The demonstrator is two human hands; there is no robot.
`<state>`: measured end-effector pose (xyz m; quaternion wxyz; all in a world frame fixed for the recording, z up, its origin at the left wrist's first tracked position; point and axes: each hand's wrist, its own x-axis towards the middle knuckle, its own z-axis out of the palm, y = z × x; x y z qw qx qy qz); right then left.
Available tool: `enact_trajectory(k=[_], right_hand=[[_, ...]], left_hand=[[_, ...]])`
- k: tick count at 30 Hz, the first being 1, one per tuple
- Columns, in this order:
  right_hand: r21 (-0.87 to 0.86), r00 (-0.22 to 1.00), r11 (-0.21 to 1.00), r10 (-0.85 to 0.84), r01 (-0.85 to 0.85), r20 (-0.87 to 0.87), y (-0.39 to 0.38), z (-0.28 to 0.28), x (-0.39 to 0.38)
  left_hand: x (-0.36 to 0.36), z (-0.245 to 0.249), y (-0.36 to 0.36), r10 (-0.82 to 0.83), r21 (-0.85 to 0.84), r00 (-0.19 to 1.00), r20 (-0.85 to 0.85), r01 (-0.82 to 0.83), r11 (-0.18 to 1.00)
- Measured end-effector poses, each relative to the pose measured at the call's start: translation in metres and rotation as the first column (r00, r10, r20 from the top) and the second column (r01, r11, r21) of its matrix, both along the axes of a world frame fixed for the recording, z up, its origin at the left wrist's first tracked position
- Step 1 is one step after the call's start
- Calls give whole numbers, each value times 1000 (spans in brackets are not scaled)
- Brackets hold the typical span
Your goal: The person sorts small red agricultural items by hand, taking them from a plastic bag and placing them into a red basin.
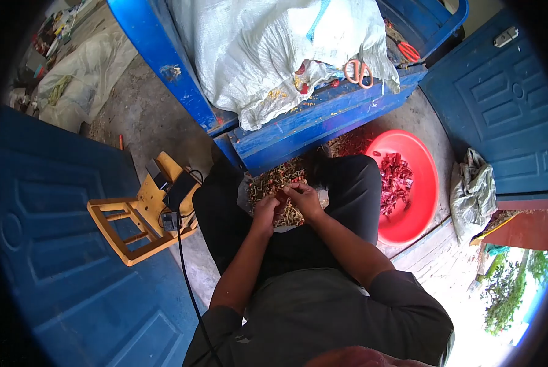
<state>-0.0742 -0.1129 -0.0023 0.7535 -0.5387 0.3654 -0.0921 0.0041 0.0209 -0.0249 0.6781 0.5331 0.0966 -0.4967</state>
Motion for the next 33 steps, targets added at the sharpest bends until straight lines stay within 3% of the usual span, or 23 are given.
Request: enact_trajectory(k=[1, 4, 8, 14, 16, 18, 21, 23, 24, 25, 27, 28, 31, 33], right_hand=[[28, 998, 1000, 7, -6, -67, 1, 1, 1], [108, 998, 992, 61, -60, -8, 6, 15, 0], [57, 974, 978, 206, -201, -91, -1, 9, -3], [218, 981, 962, 181, -164, -63, -7, 4, -2], [401, 998, 915, 56, -53, 5, -6, 1, -2], [413, 998, 910, 54, -33, -40, -9, -1, -5], [147, 991, 981, 133, -129, -18, -20, -24, -9], [-266, 982, 946, 164, -184, -95, -27, -12, -6], [-495, 979, 845, 170, -203, -112, -29, 6, -4], [-473, 976, 855, 174, -214, -128, -30, 13, -2], [-694, 983, 697, 148, -179, -105, -35, 22, 0], [-684, 983, 705, 145, -185, -116, -37, 31, 2], [-867, 989, 477, 98, -142, -108, -41, 48, 5], [-831, 987, 532, 82, -162, -139, -40, 46, 4]], left_hand=[[0, 0, 1, -25, 23, 1000, -9, 25, 999], [0, 8, 3, 5, 11, 999, -37, -4, 1000], [-2, 7, 6, -34, 3, 999, -23, 34, 999], [-1, 9, 0, -14, 12, 998, -61, 15, 1000], [-1, 17, -4, 11, -4, 998, -68, -11, 1000], [0, 11, -6, -5, 7, 994, -109, 6, 1000], [0, 7, -12, -27, 17, 992, -126, 30, 999], [1, 10, -18, -31, 25, 993, -116, 34, 999], [2, 13, -22, -53, -11, 992, -116, 52, 999], [3, 15, -22, -77, -45, 990, -115, 72, 996], [5, 11, -26, -91, -76, 989, -114, 83, 994], [6, 11, -29, -108, -126, 990, -92, 96, 987], [9, 27, -38, -86, -138, 991, -98, 72, 988], [9, 26, -40, -83, -127, 990, -110, 69, 990]])
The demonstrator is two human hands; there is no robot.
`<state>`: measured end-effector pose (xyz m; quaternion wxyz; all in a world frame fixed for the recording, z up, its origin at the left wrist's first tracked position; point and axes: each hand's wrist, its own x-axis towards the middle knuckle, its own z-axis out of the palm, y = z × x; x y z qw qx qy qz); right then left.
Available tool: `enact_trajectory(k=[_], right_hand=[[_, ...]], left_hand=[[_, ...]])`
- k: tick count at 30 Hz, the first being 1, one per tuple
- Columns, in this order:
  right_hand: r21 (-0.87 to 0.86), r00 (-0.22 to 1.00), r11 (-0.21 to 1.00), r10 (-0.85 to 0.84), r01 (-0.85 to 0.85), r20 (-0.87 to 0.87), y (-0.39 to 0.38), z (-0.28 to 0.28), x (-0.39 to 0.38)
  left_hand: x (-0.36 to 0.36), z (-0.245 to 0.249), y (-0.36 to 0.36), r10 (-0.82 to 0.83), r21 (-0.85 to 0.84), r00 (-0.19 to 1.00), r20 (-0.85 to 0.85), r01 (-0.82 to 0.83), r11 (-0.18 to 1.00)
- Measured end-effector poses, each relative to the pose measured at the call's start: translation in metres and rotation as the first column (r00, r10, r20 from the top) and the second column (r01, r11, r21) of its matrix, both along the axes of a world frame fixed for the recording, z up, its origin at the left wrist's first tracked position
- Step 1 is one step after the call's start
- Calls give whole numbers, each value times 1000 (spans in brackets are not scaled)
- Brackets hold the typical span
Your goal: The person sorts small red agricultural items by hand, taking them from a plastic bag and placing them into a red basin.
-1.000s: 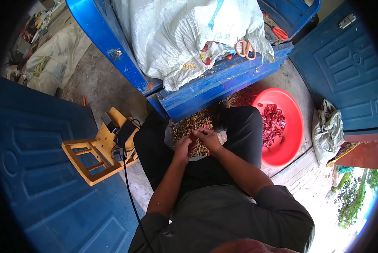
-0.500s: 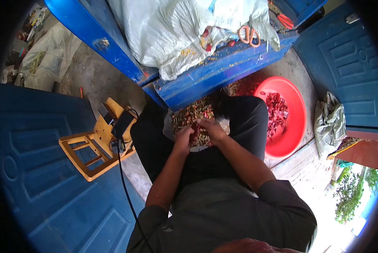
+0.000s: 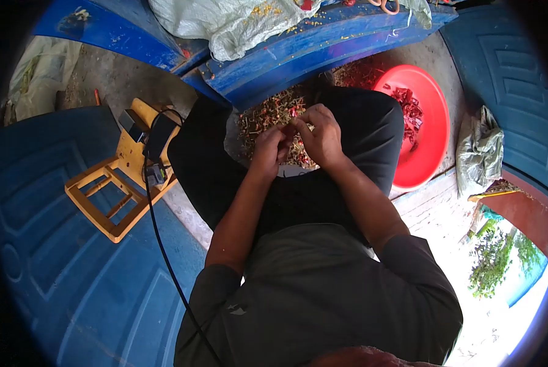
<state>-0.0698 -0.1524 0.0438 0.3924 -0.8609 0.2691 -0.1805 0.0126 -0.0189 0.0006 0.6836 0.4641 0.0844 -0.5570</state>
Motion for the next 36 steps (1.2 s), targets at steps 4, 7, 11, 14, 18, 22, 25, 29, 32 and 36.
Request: enact_trajectory(k=[4, 7, 11, 14, 18, 22, 25, 29, 32, 36], right_hand=[[656, 989, 741, -126, 144, -74, 2, -27, -1], [958, 968, 233, -224, 165, -112, 4, -36, -5], [952, 937, -291, -296, 95, -184, 4, -27, 0], [920, 893, -393, -412, 8, -183, -12, -67, -7], [887, 934, 373, -325, 271, -149, -42, -53, -15], [233, 995, 972, 60, -39, -80, -44, -54, -28], [579, 988, 808, 154, -114, -21, -24, -42, -31], [412, 985, 895, 157, -170, 67, 25, -17, -12], [394, 984, 908, 175, -145, -41, 26, -14, -8], [482, 991, 874, -107, 59, 74, -4, 8, -21]], left_hand=[[0, -5, 5, 40, -32, 999, -22, -41, 999], [-2, -2, 3, 46, -36, 999, -10, -46, 998], [-3, 1, 2, 81, -46, 996, -27, -83, 996], [0, -6, 9, 91, -69, 995, -49, -94, 993], [5, -13, 33, 125, -86, 991, -37, -128, 988], [0, -9, 27, 113, -73, 993, -25, -115, 991], [0, -9, 21, 147, -121, 989, -13, -147, 982], [-7, 6, 21, 130, 144, 991, 37, -134, 980], [-12, 6, 26, 117, 44, 993, 29, -118, 992], [-11, 21, 23, 87, -33, 996, 28, -86, 996]])
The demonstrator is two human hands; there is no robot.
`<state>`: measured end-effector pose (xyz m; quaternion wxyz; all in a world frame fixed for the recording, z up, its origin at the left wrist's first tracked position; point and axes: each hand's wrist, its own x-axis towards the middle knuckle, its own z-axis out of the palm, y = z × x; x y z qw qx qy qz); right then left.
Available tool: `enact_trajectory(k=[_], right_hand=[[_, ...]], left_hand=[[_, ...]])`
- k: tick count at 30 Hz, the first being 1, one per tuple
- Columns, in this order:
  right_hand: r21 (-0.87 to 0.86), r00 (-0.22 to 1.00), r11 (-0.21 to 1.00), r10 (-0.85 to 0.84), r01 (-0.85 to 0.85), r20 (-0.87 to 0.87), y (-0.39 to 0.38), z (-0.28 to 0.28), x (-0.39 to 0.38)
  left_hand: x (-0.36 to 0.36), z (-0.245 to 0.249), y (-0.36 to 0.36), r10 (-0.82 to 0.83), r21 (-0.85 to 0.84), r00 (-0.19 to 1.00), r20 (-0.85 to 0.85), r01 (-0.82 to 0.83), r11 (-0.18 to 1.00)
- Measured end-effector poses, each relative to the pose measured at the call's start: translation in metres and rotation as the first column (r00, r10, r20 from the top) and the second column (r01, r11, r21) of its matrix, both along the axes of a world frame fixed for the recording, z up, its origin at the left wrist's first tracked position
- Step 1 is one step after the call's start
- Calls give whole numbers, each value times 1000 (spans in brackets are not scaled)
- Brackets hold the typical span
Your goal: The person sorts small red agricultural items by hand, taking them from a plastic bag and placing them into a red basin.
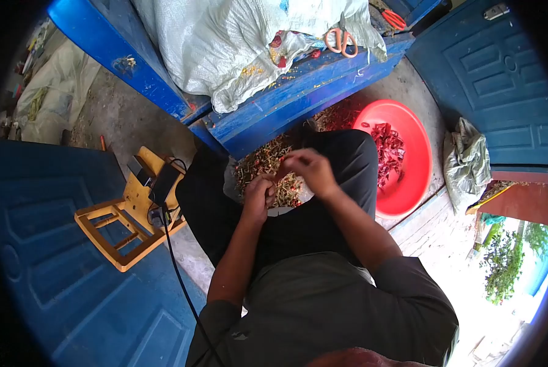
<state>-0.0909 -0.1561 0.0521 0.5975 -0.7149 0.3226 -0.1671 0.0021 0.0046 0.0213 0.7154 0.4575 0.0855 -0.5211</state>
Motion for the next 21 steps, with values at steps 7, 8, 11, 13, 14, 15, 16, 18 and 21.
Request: enact_trajectory(k=[7, 8, 11, 13, 14, 15, 16, 18, 21], right_hand=[[-909, 842, 383, -535, 164, -73, -158, 89, -134], [-914, 847, 375, -526, 152, -76, -163, 90, -131], [-733, 918, 645, -390, 214, -75, -161, 96, -92], [-629, 976, 759, -216, 167, -1, -145, 106, -23], [-780, 994, 620, -108, 84, 20, -153, 97, 9], [-787, 998, 614, -56, 66, 39, -155, 98, 45], [-794, 998, 606, -6, 48, 56, -155, 102, 78], [-881, 996, 471, 60, 31, 67, -166, 101, 134], [-925, 997, 380, 76, -13, 17, -176, 98, 187]], left_hand=[[-1, -9, 2, -88, 5, 996, -31, 88, 996], [-2, -9, 0, -78, -6, 996, -39, 77, 997], [-2, -9, -5, -89, -8, 995, -52, 89, 996], [-2, -15, -6, -116, 8, 992, -50, 117, 993], [-1, -10, -5, -103, -2, 992, -71, 103, 995], [2, -9, -2, -103, 4, 993, -61, 104, 995], [4, -10, 2, -76, 25, 995, -64, 77, 997], [8, -17, 14, -29, -4, 998, -59, 28, 1000], [13, -10, 23, 53, 14, 995, -81, -52, 999]])
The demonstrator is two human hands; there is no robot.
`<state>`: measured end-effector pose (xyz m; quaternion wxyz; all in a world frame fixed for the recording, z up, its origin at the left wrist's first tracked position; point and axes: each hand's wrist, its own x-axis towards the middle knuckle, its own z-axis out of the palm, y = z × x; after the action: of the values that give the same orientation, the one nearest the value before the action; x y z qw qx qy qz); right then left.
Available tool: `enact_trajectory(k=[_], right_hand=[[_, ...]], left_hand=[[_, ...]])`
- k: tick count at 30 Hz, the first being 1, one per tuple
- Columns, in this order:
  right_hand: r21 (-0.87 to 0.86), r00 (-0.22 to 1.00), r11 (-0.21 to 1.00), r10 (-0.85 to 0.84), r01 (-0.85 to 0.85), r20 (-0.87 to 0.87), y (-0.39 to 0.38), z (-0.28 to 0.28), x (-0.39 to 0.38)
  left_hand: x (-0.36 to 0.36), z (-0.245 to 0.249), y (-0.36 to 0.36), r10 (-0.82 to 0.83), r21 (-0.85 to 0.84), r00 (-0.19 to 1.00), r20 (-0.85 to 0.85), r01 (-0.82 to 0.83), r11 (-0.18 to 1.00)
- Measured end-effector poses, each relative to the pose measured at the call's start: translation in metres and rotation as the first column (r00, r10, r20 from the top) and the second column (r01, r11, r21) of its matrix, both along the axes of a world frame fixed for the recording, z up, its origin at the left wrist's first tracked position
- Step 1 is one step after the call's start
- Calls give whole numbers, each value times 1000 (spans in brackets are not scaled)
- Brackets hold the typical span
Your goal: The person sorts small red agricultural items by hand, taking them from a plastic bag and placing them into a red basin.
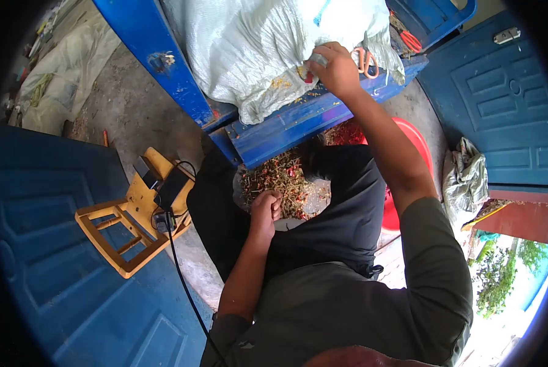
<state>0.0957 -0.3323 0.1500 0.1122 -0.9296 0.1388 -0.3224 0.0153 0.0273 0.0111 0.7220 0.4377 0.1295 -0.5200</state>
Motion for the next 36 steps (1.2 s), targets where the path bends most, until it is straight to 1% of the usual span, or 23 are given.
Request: enact_trajectory(k=[1, 3, 4, 6, 8, 10, 11, 13, 14, 15, 16, 17, 18, 20, 21, 22, 24, 26, 29, 30, 32, 33, 36], right_hand=[[-4, 1000, 1000, 8, -8, 2, -4, -2, 11], [-130, 985, 991, -61, 40, -162, -3, -4, 24], [-131, 984, 991, -57, 35, -167, -1, -2, 25], [-48, 919, 993, -121, 111, -375, 0, 7, 26], [-20, 941, 993, -117, 116, -318, -3, -5, 23], [-92, 999, 995, -32, 32, -1, 0, -11, 18], [-93, 1000, 995, -30, 30, -1, 1, -13, 14], [319, 999, 947, -32, 35, -17, 20, -2, 1], [318, 999, 947, -28, 31, -16, 26, 1, -3], [602, 997, 797, 20, -58, 69, 30, 3, -9], [813, 985, 561, 36, -157, 166, 33, 5, -16], [865, 985, 477, -3, -152, 175, 35, 6, -23], [865, 984, 478, -10, -150, 176, 38, 6, -31], [956, 963, 139, -45, -258, 266, 45, 4, -44], [954, 954, 26, -16, -299, 299, 47, 3, -51], [953, 953, 23, -20, -301, 301, 51, 1, -57], [903, 924, -195, -45, -382, 381, 62, -2, -71], [897, 931, -257, -29, -358, 364, 72, -4, -87], [833, 928, -416, -84, -364, 364, 88, -12, -107], [831, 927, -419, -87, -366, 364, 94, -18, -115], [898, 977, -397, 9, -190, 211, 110, -33, -131], [897, 983, -428, 85, -111, 162, 122, -39, -141], [883, 950, -441, 311, 159, -16, 158, -75, -174]], left_hand=[[0, -3, 0, 21, 26, 1000, 0, -21, 999], [2, -6, -2, 19, -4, 1000, -9, -19, 1000], [2, -7, -2, 8, -31, 1000, -15, -8, 999], [4, -8, -7, -2, -32, 1000, -17, 1, 999], [3, -7, -11, -20, -32, 1000, -22, 19, 999], [3, -5, -12, -42, -21, 999, -15, 42, 999], [2, -6, -12, -40, -23, 999, -15, 39, 999], [2, -6, -10, -39, -39, 999, -12, 39, 998], [1, -6, -9, -35, -40, 999, -11, 35, 999], [0, -4, -7, -26, -21, 999, -18, 25, 999], [0, -2, -7, -19, -2, 1000, -24, 19, 1000], [-1, -3, -8, -23, -4, 1000, -21, 23, 1000], [-2, -3, -8, -34, -2, 999, -11, 34, 999], [-6, -3, -9, -48, 4, 999, 2, 48, 999], [-7, -1, -10, -43, 9, 999, 3, 43, 999], [-8, 0, -11, -37, 14, 999, 5, 37, 999], [-8, 1, -11, -36, 17, 999, 11, 36, 999], [-11, 1, -10, -40, 26, 999, 11, 39, 999], [-12, -2, -11, -42, 42, 999, 12, 41, 998], [-13, -2, -11, -42, 46, 999, 13, 42, 998], [-11, -1, -11, -63, 61, 998, 2, 63, 996], [-11, 0, -10, -61, 61, 998, 6, 61, 996], [-9, -1, -10, -73, 70, 997, 29, 71, 995]])
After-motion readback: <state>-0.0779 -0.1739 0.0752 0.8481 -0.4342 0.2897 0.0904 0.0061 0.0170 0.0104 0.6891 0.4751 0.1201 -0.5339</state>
